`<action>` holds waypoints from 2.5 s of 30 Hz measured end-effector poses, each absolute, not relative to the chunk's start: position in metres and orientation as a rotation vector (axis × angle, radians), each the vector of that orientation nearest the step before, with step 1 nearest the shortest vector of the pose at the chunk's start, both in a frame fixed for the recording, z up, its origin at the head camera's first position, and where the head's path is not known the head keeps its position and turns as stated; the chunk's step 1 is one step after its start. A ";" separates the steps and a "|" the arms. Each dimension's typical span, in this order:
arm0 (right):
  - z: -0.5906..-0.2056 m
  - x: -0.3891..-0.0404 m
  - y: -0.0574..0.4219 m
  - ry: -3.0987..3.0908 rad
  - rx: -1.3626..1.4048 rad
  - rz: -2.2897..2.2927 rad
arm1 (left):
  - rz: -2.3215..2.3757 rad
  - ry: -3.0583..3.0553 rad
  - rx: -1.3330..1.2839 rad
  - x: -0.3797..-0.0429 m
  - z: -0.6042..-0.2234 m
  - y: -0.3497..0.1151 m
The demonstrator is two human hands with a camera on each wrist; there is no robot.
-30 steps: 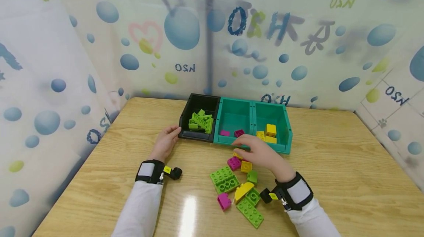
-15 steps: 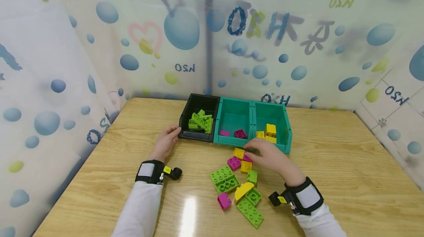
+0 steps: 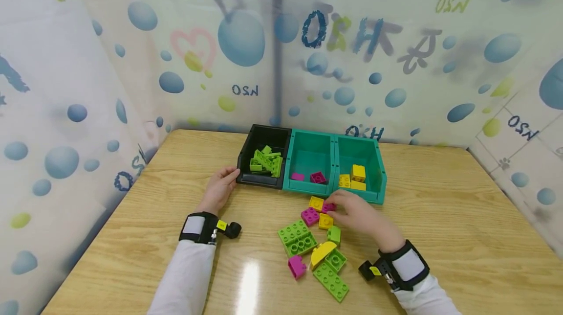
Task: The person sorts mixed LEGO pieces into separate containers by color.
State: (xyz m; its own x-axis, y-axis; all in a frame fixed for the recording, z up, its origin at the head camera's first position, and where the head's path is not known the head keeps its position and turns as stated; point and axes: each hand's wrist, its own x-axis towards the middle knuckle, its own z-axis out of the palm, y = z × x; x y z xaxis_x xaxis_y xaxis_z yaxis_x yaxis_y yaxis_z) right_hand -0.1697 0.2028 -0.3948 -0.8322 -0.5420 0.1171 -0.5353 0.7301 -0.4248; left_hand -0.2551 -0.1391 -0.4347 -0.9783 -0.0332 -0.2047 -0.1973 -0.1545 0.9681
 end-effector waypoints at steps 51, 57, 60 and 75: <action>-0.389 -0.164 0.207 2.989 -0.643 -0.462 | 2.290 1.962 -0.269 -0.255 -0.435 -0.140; -0.387 -0.163 0.206 2.984 -0.617 -0.473 | 2.290 1.969 -0.266 -0.255 -0.435 -0.140; -0.388 -0.163 0.206 2.984 -0.606 -0.474 | 2.278 1.978 -0.267 -0.255 -0.435 -0.141; -0.389 -0.163 0.205 2.994 -0.559 -0.434 | 2.282 1.974 -0.273 -0.255 -0.435 -0.141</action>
